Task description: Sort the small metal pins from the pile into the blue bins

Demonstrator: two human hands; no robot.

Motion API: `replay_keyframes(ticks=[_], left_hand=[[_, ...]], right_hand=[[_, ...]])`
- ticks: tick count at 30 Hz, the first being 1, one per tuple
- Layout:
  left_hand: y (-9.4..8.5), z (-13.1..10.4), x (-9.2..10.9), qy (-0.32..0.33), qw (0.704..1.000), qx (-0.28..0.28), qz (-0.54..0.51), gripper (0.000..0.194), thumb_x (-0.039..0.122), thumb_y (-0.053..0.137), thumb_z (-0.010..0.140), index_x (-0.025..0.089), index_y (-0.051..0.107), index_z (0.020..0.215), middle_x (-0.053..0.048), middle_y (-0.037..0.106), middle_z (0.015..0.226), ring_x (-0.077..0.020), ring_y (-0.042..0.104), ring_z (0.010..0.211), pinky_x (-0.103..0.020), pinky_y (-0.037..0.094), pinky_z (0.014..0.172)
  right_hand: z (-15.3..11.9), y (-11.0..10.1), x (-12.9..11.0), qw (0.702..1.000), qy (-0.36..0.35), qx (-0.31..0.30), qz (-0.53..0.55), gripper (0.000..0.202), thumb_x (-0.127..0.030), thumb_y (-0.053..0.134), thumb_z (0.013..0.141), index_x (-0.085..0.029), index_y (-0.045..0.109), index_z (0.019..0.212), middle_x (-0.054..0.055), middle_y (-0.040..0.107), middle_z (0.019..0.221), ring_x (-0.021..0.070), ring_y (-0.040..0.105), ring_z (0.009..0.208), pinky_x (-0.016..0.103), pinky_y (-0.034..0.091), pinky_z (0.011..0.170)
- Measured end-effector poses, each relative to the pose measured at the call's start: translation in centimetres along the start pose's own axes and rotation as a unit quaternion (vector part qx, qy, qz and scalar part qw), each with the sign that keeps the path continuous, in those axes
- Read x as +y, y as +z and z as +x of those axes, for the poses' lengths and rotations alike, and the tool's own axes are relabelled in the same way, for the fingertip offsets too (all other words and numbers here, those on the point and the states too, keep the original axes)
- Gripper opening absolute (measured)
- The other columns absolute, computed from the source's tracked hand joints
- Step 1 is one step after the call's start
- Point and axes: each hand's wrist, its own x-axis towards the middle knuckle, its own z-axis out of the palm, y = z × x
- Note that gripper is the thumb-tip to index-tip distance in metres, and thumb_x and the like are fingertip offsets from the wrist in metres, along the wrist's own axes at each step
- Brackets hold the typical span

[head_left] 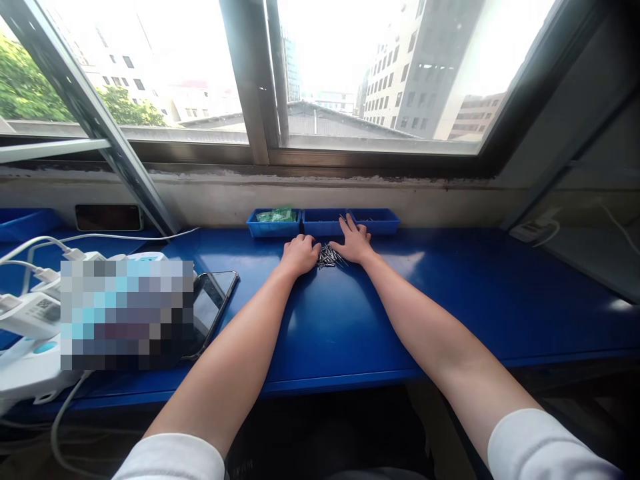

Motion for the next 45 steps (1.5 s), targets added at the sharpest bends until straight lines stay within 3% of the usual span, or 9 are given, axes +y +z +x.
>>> replay_keyframes(ticks=[4,7,11,13,15,20,33,39,45], left_hand=[[0.1,0.0,-0.1,0.008,1.000,-0.006,0.004,0.043,0.047,0.032,0.090,0.018,0.058,0.108,-0.014,0.056,0.116,-0.0315,0.051,0.109,-0.047,0.037,0.091],[0.1,0.1,-0.1,0.009,1.000,-0.007,0.003,0.043,0.047,0.032,0.090,0.018,0.058,0.108,-0.015,0.057,0.116,-0.0315,0.051,0.109,-0.046,0.037,0.092],[0.0,-0.1,-0.1,0.031,0.999,-0.010,-0.012,0.049,0.054,0.037,0.086,0.018,0.056,0.113,-0.013,0.056,0.118,-0.0303,0.051,0.111,-0.043,0.038,0.093],[-0.2,-0.3,-0.1,0.062,0.998,-0.022,-0.022,0.056,0.059,0.040,0.083,0.019,0.054,0.119,-0.012,0.054,0.124,-0.0299,0.050,0.114,-0.041,0.038,0.095],[-0.2,-0.4,-0.1,0.097,0.994,-0.047,-0.024,0.062,0.062,0.043,0.080,0.020,0.051,0.125,-0.012,0.050,0.131,-0.0299,0.046,0.120,-0.039,0.036,0.098],[0.0,-0.4,0.0,0.128,0.987,-0.100,-0.008,0.063,0.062,0.044,0.080,0.021,0.047,0.129,-0.011,0.043,0.139,-0.0290,0.035,0.131,-0.040,0.028,0.105],[0.2,-0.2,-0.2,0.122,0.985,-0.121,-0.020,0.059,0.060,0.044,0.082,0.023,0.046,0.130,-0.011,0.042,0.140,-0.0286,0.029,0.134,-0.042,0.027,0.105],[0.0,-0.3,0.0,0.137,0.986,-0.089,-0.020,0.061,0.062,0.043,0.081,0.022,0.049,0.127,-0.010,0.049,0.134,-0.0290,0.041,0.126,-0.037,0.034,0.100],[-0.8,-0.6,0.7,0.150,0.988,-0.012,-0.043,0.054,0.051,0.047,0.084,0.016,0.050,0.125,-0.012,0.054,0.126,-0.0265,0.052,0.114,-0.034,0.039,0.095]], right_hand=[[-0.1,0.1,0.1,1.000,0.001,0.002,0.012,0.083,-0.057,0.052,0.075,-0.027,0.018,0.144,0.006,0.008,0.153,0.0403,0.025,0.124,0.057,0.030,0.095],[-0.3,0.2,0.0,0.999,-0.001,0.042,0.022,0.079,-0.052,0.055,0.075,-0.024,0.024,0.143,0.010,0.014,0.152,0.0393,0.026,0.124,0.056,0.031,0.095],[-0.7,-0.2,-0.4,0.992,-0.039,0.115,0.045,0.050,-0.036,0.053,0.079,-0.017,0.050,0.125,0.013,0.042,0.134,0.0320,0.036,0.117,0.047,0.034,0.097],[-1.0,-0.3,-0.6,0.989,-0.074,0.109,0.062,0.032,-0.032,0.052,0.080,-0.016,0.061,0.106,0.012,0.056,0.113,0.0272,0.045,0.107,0.041,0.038,0.094],[-1.3,-0.4,-0.6,0.990,-0.096,0.069,0.075,0.024,-0.033,0.054,0.079,-0.017,0.065,0.093,0.010,0.061,0.096,0.0240,0.052,0.095,0.037,0.042,0.087],[-1.5,-0.3,-0.4,0.990,-0.099,-0.015,0.098,0.022,-0.037,0.057,0.078,-0.019,0.069,0.083,0.007,0.063,0.083,0.0186,0.057,0.076,0.030,0.044,0.071],[-1.3,-0.2,-0.1,0.986,-0.089,-0.019,0.143,0.008,-0.026,0.060,0.077,-0.021,0.067,0.077,0.004,0.067,0.080,0.0175,0.059,0.076,0.029,0.044,0.071],[-1.6,-0.4,-0.3,0.979,-0.099,-0.013,0.176,0.008,-0.023,0.057,0.078,-0.020,0.064,0.077,0.003,0.066,0.078,0.0155,0.057,0.072,0.027,0.043,0.067],[-2.0,-1.1,-1.4,0.959,-0.109,0.030,0.260,0.011,-0.028,0.056,0.078,-0.019,0.062,0.075,0.000,0.063,0.070,0.0130,0.055,0.064,0.026,0.044,0.064]])
